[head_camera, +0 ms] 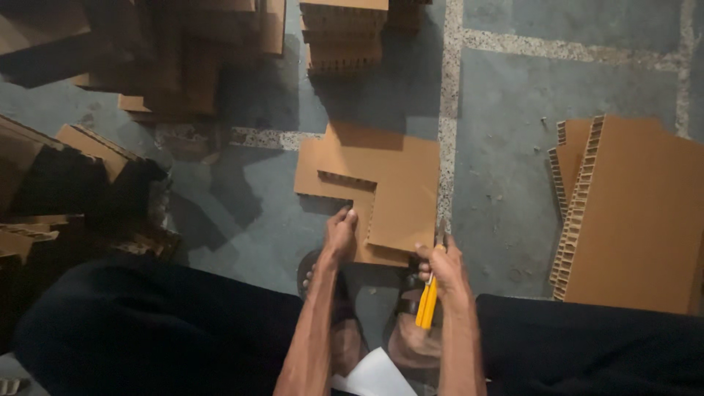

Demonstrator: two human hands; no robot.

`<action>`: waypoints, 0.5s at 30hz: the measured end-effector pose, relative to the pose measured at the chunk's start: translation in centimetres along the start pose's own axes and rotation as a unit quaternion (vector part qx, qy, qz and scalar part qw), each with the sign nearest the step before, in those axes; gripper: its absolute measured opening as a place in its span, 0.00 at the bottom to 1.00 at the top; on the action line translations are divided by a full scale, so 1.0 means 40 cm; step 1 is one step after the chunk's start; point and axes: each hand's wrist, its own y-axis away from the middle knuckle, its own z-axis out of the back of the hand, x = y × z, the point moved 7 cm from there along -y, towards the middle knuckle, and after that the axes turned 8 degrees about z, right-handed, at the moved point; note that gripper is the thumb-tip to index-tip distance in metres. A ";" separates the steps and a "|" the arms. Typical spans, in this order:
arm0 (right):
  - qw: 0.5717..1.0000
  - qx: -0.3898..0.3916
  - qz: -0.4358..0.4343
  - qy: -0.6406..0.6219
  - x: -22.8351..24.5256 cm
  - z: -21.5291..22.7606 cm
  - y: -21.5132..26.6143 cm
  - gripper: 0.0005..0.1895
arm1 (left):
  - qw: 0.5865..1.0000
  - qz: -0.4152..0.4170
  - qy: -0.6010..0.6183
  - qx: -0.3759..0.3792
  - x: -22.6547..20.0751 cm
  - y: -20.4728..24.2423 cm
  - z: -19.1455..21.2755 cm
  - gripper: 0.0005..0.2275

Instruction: The person sits on the floor and uses a yellow utility knife to cut corrugated cardboard sheets into smaller rectangular pieces. The person repeatedly scores and snaps the cardboard, then stacks the cut pieces nearby.

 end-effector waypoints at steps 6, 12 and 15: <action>0.991 0.036 0.006 0.127 0.010 -0.020 0.034 0.31 | 0.996 0.047 -0.079 -0.016 0.042 -0.028 0.030 0.26; 0.928 0.004 -0.044 0.369 0.022 -0.015 0.044 0.45 | 0.996 0.052 -0.076 -0.007 -0.041 0.071 -0.051 0.31; 0.905 0.002 -0.008 0.425 0.025 -0.028 0.039 0.35 | 0.976 -0.029 -0.211 -0.048 -0.105 0.135 -0.078 0.31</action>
